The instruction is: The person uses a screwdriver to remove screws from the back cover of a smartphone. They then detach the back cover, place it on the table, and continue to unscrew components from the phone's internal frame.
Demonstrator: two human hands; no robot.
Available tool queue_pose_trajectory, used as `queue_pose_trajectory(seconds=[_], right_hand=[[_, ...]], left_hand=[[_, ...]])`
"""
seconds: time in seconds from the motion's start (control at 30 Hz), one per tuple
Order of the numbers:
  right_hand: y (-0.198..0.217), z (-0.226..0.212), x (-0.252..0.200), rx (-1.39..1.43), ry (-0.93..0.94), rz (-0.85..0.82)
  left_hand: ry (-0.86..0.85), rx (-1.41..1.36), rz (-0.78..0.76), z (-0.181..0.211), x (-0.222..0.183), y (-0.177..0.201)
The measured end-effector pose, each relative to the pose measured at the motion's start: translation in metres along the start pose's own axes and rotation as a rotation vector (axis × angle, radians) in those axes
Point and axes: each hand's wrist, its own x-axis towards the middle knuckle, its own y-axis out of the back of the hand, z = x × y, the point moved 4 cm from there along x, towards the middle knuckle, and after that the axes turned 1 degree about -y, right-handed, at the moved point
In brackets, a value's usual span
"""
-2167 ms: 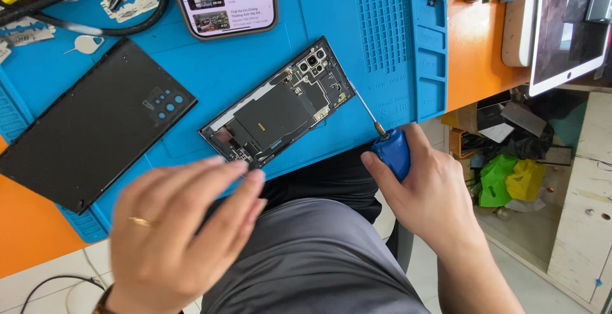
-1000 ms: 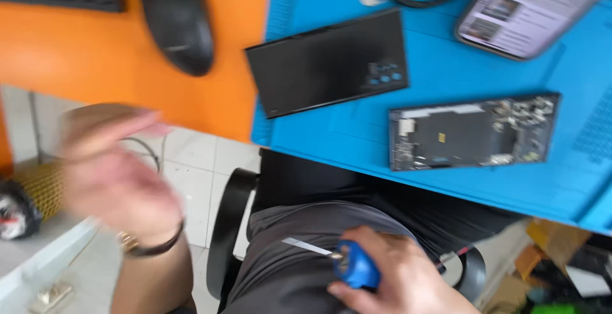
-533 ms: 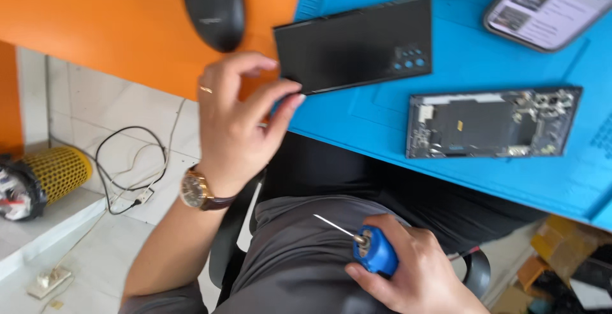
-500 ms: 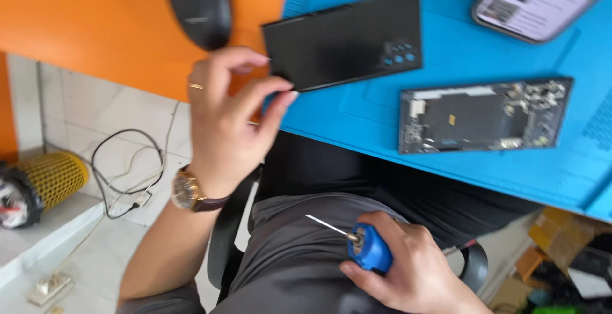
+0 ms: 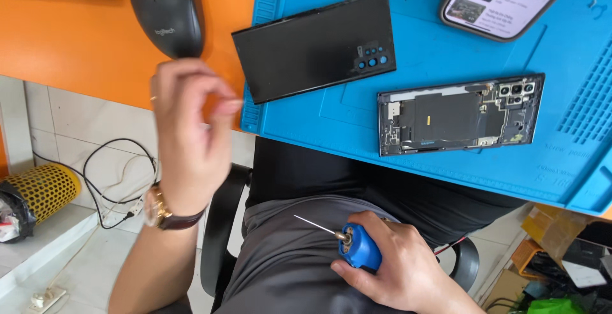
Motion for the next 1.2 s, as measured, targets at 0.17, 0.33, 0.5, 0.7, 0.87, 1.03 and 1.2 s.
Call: queue_pose_trajectory(seconds=[0.17,0.33,0.5,0.7,0.87,1.03,1.2], right_hand=[[0.011,0.007,0.0,0.042,-0.076,-0.006],[0.005,0.015,0.006,0.0,-0.076,0.004],[-0.001,0.004,0.011,-0.07,0.029,-0.011],[-0.002,-0.001,-0.001,-0.116,-0.12,-0.11],[0.003,0.014,-0.008,-0.022,-0.266,-0.106],[0.006,0.019,-0.007,-0.002,-0.34,-0.116],[0.009,0.025,-0.006,0.033,-0.239,-0.039]], left_hand=[[0.123,-0.014,0.144,-0.053,-0.068,0.05],[0.419,0.713,-0.091,-0.087,-0.123,0.106],[0.091,0.464,0.066,-0.016,-0.06,0.096],[-0.319,0.319,-0.209,0.014,0.038,-0.015],[-0.226,0.322,-0.27,0.01,0.054,-0.031],[-0.244,0.259,-0.311,0.021,0.067,-0.019],[-0.018,-0.227,-0.355,0.047,0.073,0.0]])
